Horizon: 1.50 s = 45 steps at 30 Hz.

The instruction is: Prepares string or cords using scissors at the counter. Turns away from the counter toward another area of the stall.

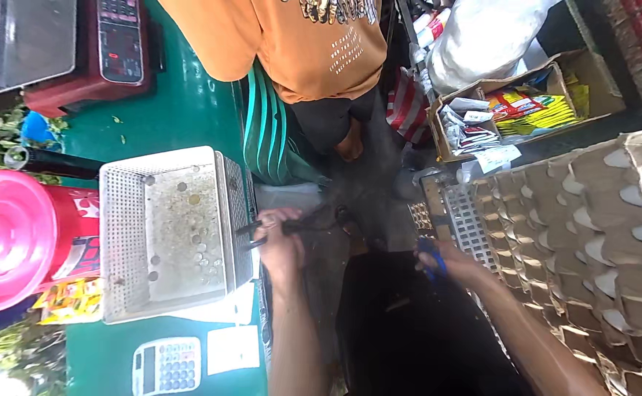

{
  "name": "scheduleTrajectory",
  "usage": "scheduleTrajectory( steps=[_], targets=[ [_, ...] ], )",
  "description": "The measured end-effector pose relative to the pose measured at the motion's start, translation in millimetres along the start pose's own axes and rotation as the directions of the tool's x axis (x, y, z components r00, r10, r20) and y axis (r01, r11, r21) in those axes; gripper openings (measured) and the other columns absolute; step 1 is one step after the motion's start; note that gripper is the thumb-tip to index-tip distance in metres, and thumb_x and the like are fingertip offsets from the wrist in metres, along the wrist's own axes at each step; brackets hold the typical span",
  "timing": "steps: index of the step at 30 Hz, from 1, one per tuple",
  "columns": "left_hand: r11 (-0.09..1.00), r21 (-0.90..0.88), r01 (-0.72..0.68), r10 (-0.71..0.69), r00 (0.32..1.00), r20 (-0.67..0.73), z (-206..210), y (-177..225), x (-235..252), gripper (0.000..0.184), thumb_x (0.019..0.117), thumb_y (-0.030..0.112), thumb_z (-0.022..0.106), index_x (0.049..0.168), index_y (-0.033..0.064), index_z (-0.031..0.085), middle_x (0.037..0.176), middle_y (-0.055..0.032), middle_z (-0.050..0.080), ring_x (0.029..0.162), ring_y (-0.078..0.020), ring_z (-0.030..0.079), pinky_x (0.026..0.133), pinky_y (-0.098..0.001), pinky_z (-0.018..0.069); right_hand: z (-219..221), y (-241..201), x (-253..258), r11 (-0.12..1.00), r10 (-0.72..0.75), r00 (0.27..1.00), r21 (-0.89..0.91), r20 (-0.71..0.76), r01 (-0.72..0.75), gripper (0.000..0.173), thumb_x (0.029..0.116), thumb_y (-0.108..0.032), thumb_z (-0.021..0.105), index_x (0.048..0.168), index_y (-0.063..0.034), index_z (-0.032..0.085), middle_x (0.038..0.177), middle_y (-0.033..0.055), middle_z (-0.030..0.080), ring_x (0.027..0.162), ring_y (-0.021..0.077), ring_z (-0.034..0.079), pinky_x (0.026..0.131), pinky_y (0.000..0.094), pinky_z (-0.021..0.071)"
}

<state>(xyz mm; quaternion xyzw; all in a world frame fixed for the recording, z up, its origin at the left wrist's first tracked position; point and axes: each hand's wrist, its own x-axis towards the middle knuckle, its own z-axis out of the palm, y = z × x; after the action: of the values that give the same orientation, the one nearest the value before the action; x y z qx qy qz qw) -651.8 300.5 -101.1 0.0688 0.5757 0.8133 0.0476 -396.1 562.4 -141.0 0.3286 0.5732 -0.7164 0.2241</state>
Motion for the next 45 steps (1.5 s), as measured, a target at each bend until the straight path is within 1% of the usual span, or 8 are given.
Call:
scheduleTrajectory(
  steps=[4,8,16,19,22,26,30,45],
  targets=[
    [0.992,-0.099,-0.078,0.073,0.996,-0.051,-10.4,31.1,3.9,0.041,0.1115,0.021,0.023,0.092,0.0186,0.058,0.07,0.0036,0.064,0.069,-0.0166,0.068,0.075,-0.0404,0.0618,3.5,5.5,20.5,0.984,0.012,0.997,-0.177,-0.08,-0.026,0.058,0.0871,-0.045,0.077,0.126,-0.0048,0.062,0.1,0.0083,0.071,0.083,0.0172,0.071,0.077,0.0362,0.0608],
    [0.991,-0.084,-0.1,0.099,0.995,-0.019,-18.4,32.1,-1.1,0.037,0.1118,0.021,0.028,0.096,0.0164,0.061,0.066,0.003,0.063,0.06,-0.015,0.066,0.067,-0.0366,0.0624,-9.5,13.6,23.9,0.909,-0.042,0.961,-0.409,-0.272,-0.076,0.07,0.0828,-0.043,0.083,0.135,-0.004,0.058,0.117,0.0159,0.068,0.103,0.0259,0.068,0.094,0.0484,0.0554],
    [0.997,0.009,-0.081,0.08,0.996,0.045,-10.7,12.2,-13.1,0.031,0.1107,0.02,0.037,0.098,0.0164,0.064,0.068,0.004,0.066,0.061,-0.0117,0.066,0.065,-0.0305,0.0606,-42.7,9.4,-10.8,0.887,-0.065,0.875,-0.429,-0.48,-0.17,0.069,0.0842,-0.035,0.083,0.14,-0.0051,0.055,0.12,0.0174,0.068,0.106,0.0285,0.068,0.096,0.0514,0.0542],
    [0.998,-0.009,-0.065,0.066,0.998,0.015,-8.4,12.1,-12.5,0.033,0.1107,0.017,0.033,0.096,0.0156,0.062,0.062,0.0056,0.061,0.056,-0.0101,0.061,0.061,-0.0289,0.0583,-42.7,8.0,-21.6,0.986,-0.025,0.926,-0.165,-0.376,-0.04,0.06,0.0879,-0.036,0.079,0.133,-0.003,0.058,0.103,0.0106,0.071,0.081,0.0188,0.07,0.073,0.0369,0.0611],
    [0.999,-0.026,-0.048,0.047,0.998,-0.04,-9.7,25.8,-13.5,0.035,0.1114,0.017,0.026,0.097,0.015,0.058,0.058,0.0081,0.054,0.051,-0.0084,0.055,0.059,-0.0282,0.0569,-27.6,5.9,-7.9,0.994,-0.017,0.986,0.105,-0.165,0.035,0.066,0.0858,-0.042,0.077,0.134,-0.0023,0.054,0.101,0.0098,0.07,0.079,0.02,0.07,0.069,0.0349,0.0616],
    [0.996,-0.062,-0.063,0.055,0.992,-0.111,-12.9,53.0,-16.9,0.042,0.112,0.018,0.017,0.096,0.013,0.056,0.054,0.008,0.049,0.047,-0.0082,0.051,0.056,-0.0278,0.0554,-10.1,-7.3,38.4,0.999,-0.001,0.997,-0.032,-0.076,-0.001,0.063,0.0887,-0.039,0.077,0.136,-0.0034,0.055,0.098,0.0075,0.072,0.079,0.0158,0.07,0.072,0.0328,0.0601],
    [0.993,-0.077,-0.089,0.079,0.989,-0.128,-15.5,75.1,-25.3,0.044,0.1125,0.022,0.018,0.094,0.0131,0.057,0.053,0.0079,0.046,0.046,-0.0081,0.05,0.055,-0.0271,0.0543,-7.4,-10.4,86.8,0.994,0.071,0.997,-0.078,-0.017,-0.073,0.055,0.0922,-0.039,0.077,0.131,-0.0057,0.058,0.093,0.0069,0.071,0.072,0.0141,0.068,0.066,0.0303,0.0598],
    [0.982,-0.034,-0.187,0.178,0.966,-0.189,-41.9,124.7,-60.3,0.036,0.112,0.025,0.032,0.095,0.0125,0.06,0.055,0.0071,0.046,0.048,-0.0094,0.049,0.057,-0.0287,0.0535,-7.4,-24.1,163.4,0.98,0.195,0.981,0.042,-0.019,-0.194,0.057,0.0974,-0.044,0.069,0.137,-0.0062,0.054,0.119,0.0131,0.066,0.096,0.0237,0.069,0.077,0.0372,0.0595]
  ],
)
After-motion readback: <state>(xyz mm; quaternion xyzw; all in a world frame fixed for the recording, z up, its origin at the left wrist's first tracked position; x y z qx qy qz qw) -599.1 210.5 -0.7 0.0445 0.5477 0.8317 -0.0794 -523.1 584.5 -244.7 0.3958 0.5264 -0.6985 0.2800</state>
